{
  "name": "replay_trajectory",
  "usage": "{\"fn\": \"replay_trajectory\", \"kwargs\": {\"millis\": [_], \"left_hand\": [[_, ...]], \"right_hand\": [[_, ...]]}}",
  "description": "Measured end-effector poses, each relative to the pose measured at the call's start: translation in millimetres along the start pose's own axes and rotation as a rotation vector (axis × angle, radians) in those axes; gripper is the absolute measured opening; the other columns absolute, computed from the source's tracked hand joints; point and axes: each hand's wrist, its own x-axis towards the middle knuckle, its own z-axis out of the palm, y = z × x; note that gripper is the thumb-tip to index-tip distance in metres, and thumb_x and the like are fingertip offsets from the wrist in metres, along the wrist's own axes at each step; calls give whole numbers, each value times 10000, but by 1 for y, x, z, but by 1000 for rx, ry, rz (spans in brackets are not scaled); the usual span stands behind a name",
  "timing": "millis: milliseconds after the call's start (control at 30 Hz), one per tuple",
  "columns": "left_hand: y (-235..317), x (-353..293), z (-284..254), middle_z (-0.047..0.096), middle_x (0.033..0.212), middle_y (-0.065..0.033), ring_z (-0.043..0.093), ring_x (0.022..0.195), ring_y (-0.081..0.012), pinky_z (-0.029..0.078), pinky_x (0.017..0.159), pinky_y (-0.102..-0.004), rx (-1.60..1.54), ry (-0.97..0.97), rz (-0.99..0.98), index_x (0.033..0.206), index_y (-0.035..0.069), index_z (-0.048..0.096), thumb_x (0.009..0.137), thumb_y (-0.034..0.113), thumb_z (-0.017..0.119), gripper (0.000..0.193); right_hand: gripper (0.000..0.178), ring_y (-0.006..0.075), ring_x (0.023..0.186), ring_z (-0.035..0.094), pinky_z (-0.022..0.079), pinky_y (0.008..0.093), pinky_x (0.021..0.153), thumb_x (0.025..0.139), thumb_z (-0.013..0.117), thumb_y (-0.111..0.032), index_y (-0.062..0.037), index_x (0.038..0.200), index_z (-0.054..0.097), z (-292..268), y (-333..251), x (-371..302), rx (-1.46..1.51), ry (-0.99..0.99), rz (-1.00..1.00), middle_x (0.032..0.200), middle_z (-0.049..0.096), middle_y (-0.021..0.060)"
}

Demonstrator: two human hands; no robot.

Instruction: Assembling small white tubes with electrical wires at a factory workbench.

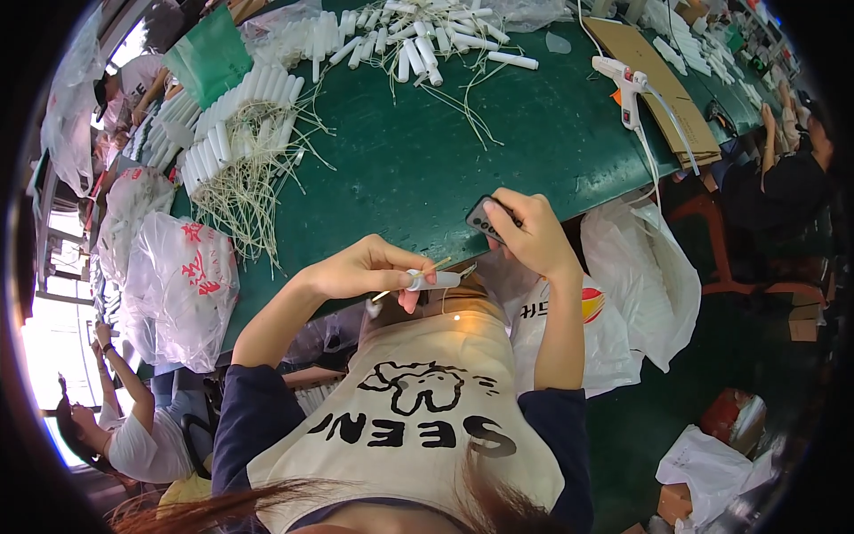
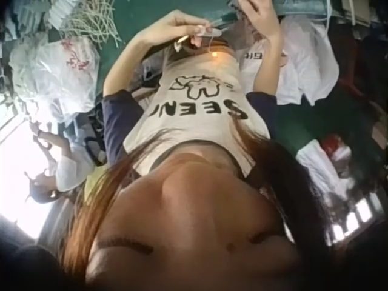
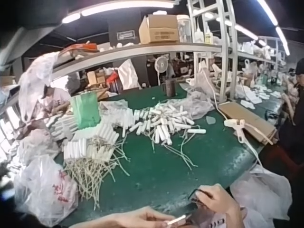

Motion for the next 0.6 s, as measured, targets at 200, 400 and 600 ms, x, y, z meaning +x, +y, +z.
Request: {"fn": "replay_trajectory", "kwargs": {"millis": [200,400,600], "left_hand": [[0,-2,-3,637,753,-60,566,737,-97,432,720,-249,-1,8,11,1080,-23,615,878,132,504,278],[-3,0,-7,645,772,-46,571,744,-76,437,713,-228,-12,-3,50,1132,-4,608,890,137,511,297],[-3,1,-10,654,792,-36,581,744,-54,436,651,-209,68,-6,86,1170,4,603,911,174,530,318]], "right_hand": [[267,73,372,455,346,222,368,898,510,-152,0,681,544,-12,1,-33,-16,-147,153,505,535,41],[341,134,343,467,380,276,358,878,497,-258,17,692,576,-4,30,-56,-230,-343,605,502,536,74],[353,139,367,491,392,286,361,861,515,-295,16,715,595,17,73,-62,-217,-411,701,520,544,67]]}}
